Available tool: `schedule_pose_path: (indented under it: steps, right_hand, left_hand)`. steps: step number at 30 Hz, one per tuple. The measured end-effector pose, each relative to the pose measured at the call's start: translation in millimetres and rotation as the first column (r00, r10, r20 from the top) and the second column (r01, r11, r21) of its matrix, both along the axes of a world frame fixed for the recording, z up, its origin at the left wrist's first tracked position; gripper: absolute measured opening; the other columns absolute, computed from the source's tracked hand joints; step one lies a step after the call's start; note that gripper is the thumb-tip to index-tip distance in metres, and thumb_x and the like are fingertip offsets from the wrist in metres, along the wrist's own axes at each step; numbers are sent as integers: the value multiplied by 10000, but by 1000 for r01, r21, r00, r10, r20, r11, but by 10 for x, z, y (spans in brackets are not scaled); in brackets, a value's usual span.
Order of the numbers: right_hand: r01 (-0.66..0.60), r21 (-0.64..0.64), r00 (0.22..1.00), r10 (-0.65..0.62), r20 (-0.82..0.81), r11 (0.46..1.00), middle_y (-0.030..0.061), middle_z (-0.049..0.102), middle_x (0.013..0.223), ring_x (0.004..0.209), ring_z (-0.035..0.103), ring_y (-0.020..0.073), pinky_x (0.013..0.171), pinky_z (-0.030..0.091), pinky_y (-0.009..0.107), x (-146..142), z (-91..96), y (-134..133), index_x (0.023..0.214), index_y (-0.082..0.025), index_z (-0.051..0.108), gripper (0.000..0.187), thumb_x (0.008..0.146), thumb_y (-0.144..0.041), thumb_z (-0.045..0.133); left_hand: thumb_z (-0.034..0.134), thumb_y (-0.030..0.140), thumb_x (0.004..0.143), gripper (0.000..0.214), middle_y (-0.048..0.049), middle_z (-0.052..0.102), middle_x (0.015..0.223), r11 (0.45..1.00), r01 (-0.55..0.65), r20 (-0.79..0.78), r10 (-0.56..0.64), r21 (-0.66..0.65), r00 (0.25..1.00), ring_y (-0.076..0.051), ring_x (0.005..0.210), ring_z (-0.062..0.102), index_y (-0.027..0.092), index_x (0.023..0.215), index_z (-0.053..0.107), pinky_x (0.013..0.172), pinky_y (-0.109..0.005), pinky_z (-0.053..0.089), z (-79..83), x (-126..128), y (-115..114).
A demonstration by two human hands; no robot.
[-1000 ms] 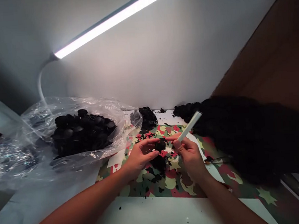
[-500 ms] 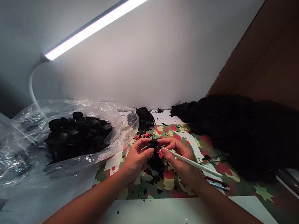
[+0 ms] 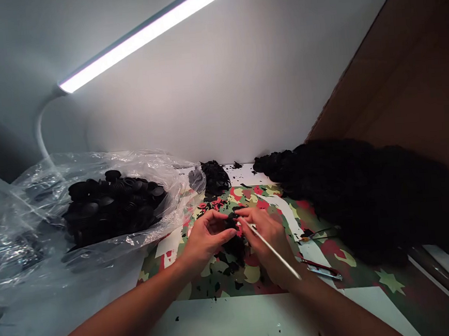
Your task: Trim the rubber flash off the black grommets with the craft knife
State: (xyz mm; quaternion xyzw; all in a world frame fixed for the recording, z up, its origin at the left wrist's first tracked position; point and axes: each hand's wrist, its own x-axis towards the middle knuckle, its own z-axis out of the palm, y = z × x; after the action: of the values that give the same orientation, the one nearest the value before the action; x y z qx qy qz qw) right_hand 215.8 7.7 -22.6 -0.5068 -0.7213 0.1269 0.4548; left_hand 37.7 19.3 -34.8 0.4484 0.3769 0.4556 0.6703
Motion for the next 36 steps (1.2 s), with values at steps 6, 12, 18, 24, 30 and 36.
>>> schedule_pose_path:
  steps: [6, 12, 18, 24, 30, 36]
  right_hand:
    - [104, -357, 994, -111, -1, 928, 15, 708, 759, 675, 625, 203, 647, 420, 320, 210, 66, 149, 789, -220, 621, 178, 912, -335, 562]
    - [-76, -374, 962, -31, -273, 924, 56, 723, 1089, 1002, 660, 248, 833, 457, 349, 201, 128, 70, 687, -205, 553, 278, 876, -395, 626]
    - [-176, -286, 954, 92, -285, 942, 49, 691, 1169, 1102, 630, 252, 913, 452, 372, 168, 155, -8, 710, -210, 512, 221, 893, -299, 600]
    - [-159, -306, 978, 108, -177, 939, 42, 692, 936, 800, 639, 187, 756, 477, 329, 86, 91, 5, 1063, -212, 586, 198, 964, -219, 415]
    - [-241, -379, 964, 173, -203, 893, 12, 684, 888, 706, 579, 156, 637, 441, 271, -32, 72, -51, 1005, -208, 652, 148, 864, -255, 657]
    - [-296, -238, 950, 258, -177, 925, 28, 690, 866, 767, 621, 175, 698, 468, 293, 88, 35, 33, 933, -201, 708, 83, 874, -188, 650]
  left_hand:
    - [906, 394, 717, 461, -87, 738, 1025, 989, 149, 211, -140, -26, 967, -211, 937, 701, 173, 1054, 682, 847, -295, 542, -28, 19, -8]
    - [827, 427, 799, 471, -94, 714, 1080, 995, 97, 75, -96, -9, 993, -219, 936, 680, 190, 1176, 673, 776, -297, 549, -35, -17, 4]
    - [774, 305, 832, 276, -53, 698, 1001, 957, -26, -245, 100, 289, 964, -176, 897, 665, 174, 1046, 657, 795, -269, 529, -40, -65, 30]
    - [755, 236, 836, 225, -42, 675, 990, 875, 2, -341, 187, 485, 921, -185, 925, 654, 192, 1034, 657, 859, -307, 518, -31, -68, 20]
    - [844, 266, 775, 233, -40, 608, 920, 737, -6, -355, 332, 676, 874, -198, 852, 600, 200, 892, 654, 758, -301, 490, -51, -44, 15]
    - [758, 494, 852, 432, -83, 634, 1055, 897, 96, -164, -26, 431, 986, -232, 983, 625, 213, 1154, 628, 864, -325, 499, -45, -140, 130]
